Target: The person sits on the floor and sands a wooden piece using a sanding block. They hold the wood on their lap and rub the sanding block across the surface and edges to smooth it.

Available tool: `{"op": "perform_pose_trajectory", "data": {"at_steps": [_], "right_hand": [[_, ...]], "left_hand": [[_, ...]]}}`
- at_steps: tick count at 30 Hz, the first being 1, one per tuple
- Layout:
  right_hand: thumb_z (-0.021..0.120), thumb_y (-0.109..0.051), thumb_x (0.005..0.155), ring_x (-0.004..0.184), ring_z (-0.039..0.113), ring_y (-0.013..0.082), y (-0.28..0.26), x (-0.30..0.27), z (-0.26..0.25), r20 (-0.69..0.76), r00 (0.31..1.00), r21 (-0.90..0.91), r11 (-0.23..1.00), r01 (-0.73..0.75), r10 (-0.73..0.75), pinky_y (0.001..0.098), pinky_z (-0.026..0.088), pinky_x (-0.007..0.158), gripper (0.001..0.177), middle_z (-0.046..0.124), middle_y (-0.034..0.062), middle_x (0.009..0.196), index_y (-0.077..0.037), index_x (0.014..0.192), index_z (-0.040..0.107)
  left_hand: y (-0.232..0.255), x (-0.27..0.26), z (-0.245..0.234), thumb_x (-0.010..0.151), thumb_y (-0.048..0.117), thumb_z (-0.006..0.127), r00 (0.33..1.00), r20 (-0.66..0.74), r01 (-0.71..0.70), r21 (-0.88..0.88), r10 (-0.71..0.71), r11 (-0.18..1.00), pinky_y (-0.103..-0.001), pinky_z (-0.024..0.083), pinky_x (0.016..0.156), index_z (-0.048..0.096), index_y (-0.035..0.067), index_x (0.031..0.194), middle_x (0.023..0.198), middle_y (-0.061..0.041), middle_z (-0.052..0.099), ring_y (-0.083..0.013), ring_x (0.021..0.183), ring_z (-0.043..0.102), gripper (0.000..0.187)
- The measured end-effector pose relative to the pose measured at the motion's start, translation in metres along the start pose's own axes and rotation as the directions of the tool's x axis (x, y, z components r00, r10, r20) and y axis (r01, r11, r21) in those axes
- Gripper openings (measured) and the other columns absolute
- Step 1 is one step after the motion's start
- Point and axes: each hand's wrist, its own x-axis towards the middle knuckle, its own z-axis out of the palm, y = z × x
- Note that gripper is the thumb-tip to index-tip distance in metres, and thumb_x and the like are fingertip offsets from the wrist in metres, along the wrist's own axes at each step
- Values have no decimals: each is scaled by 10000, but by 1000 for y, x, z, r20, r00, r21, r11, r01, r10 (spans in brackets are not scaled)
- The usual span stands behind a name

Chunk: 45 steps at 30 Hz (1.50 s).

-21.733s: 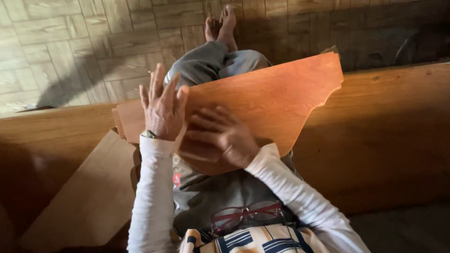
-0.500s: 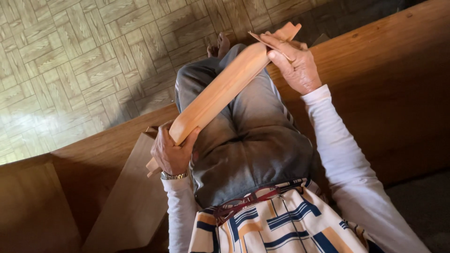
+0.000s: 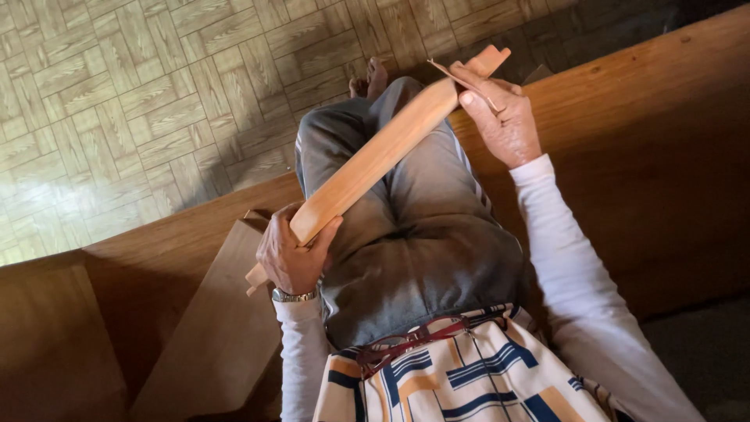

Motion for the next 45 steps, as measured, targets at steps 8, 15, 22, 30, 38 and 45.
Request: {"op": "perform_pose_trajectory", "data": {"at_steps": [8, 15, 22, 30, 38, 45], "right_hand": [[551, -272, 1113, 1452, 530, 223, -57, -11, 0, 59, 996, -10, 998, 69, -69, 309, 297, 1168, 390, 570, 182, 1516, -69, 1443, 593], [517, -320, 1132, 1281, 620, 227, -14, 3, -4, 35, 999, 6, 1000, 5, -5, 353, 436, 1123, 424, 630, 162, 1427, 1, 1382, 638], [517, -304, 1114, 1432, 554, 233, -54, -9, -1, 82, 994, -1, 998, 70, -70, 341, 297, 1179, 410, 592, 181, 1490, -59, 1434, 596], [540, -226, 1124, 1394, 555, 323, -18, 4, -3, 62, 997, 82, 996, 36, -41, 405, 415, 1197, 385, 598, 240, 1429, 53, 1382, 605], [404, -443, 1163, 1387, 618, 300, -41, -3, 8, 53, 988, 91, 986, 142, -147, 435, 489, 1120, 449, 638, 108, 1433, -138, 1464, 536], [568, -201, 1119, 1352, 585, 286, -17, 7, 0, 84, 996, 48, 999, 26, -30, 372, 423, 1175, 361, 618, 224, 1416, 22, 1400, 607]], "left_hand": [[-3, -6, -5, 750, 541, 894, 999, -5, -35, -13, 35, 999, -388, 520, 728, 674, 84, 1036, 937, -65, 724, -278, 821, 702, 582], [0, -2, 2, 770, 604, 849, 995, -52, -78, 21, 79, 997, -398, 508, 681, 648, 73, 988, 848, -65, 684, -290, 742, 665, 609], [0, -5, -5, 760, 527, 891, 999, -14, -36, -31, 35, 999, -383, 529, 742, 683, 95, 1043, 952, -47, 733, -264, 833, 708, 556], [1, 0, -1, 777, 572, 858, 997, -44, -61, 5, 61, 998, -387, 535, 749, 677, 71, 1060, 961, -56, 732, -272, 840, 713, 602], [1, -2, -4, 775, 560, 868, 998, -35, -56, -9, 55, 998, -375, 530, 757, 674, 92, 1085, 977, -44, 733, -263, 849, 711, 594], [-1, 0, -5, 797, 588, 822, 1000, -9, -27, 4, 27, 1000, -420, 526, 766, 669, 69, 1080, 982, -90, 728, -310, 856, 707, 611]]}}
